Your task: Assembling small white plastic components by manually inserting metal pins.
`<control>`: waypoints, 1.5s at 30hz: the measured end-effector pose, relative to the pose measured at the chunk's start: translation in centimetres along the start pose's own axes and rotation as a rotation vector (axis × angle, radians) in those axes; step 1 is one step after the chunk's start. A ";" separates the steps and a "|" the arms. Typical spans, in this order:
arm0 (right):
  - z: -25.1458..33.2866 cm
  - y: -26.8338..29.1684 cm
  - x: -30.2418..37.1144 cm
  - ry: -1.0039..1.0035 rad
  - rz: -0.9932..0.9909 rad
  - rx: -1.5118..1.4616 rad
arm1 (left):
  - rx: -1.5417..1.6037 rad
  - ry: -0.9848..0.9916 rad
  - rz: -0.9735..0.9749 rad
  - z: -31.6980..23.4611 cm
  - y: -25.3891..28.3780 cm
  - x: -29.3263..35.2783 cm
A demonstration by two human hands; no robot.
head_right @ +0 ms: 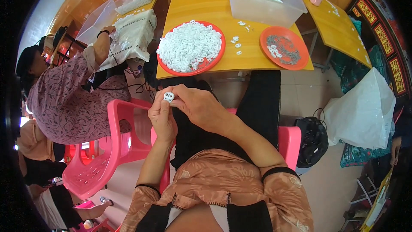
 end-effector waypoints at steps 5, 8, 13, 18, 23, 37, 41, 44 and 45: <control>0.5 -0.4 0.3 0.084 -0.002 0.210 | 0.021 -0.007 0.003 -0.3 -0.3 0.1; 0.7 -0.7 0.3 0.143 -0.024 0.357 | 0.020 -0.013 0.009 -0.3 -0.5 0.2; 0.3 -1.1 0.4 0.181 -0.054 0.490 | 0.081 0.087 0.024 0.7 -0.8 0.6; -1.0 -1.6 0.5 0.156 -0.035 0.488 | 0.137 0.160 -0.009 0.9 -1.4 0.8; -1.2 -1.9 0.9 0.208 -0.067 0.445 | 0.141 0.176 -0.008 0.2 -1.8 1.2; -3.0 -2.8 1.0 0.087 -0.089 0.446 | 0.304 0.243 -0.067 3.6 -0.9 0.9; -3.6 -2.7 0.9 -0.048 -0.054 0.181 | 0.355 0.279 -0.124 4.0 -0.4 0.9; -4.1 -2.5 1.0 -0.193 -0.034 -0.010 | 0.343 0.272 -0.123 4.2 -0.2 0.8; -4.3 -2.4 1.0 -0.247 -0.026 -0.060 | 0.323 0.268 -0.120 4.3 -0.2 0.8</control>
Point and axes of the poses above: each hand's wrist, its own x-axis away from the middle knuckle, its own y-axis out of the back of the hand, z = x × y, the point moved 6 cm from there along -x, towards the middle knuckle, and after that the axes turned 5 degrees about -x, right-handed, at the moved point
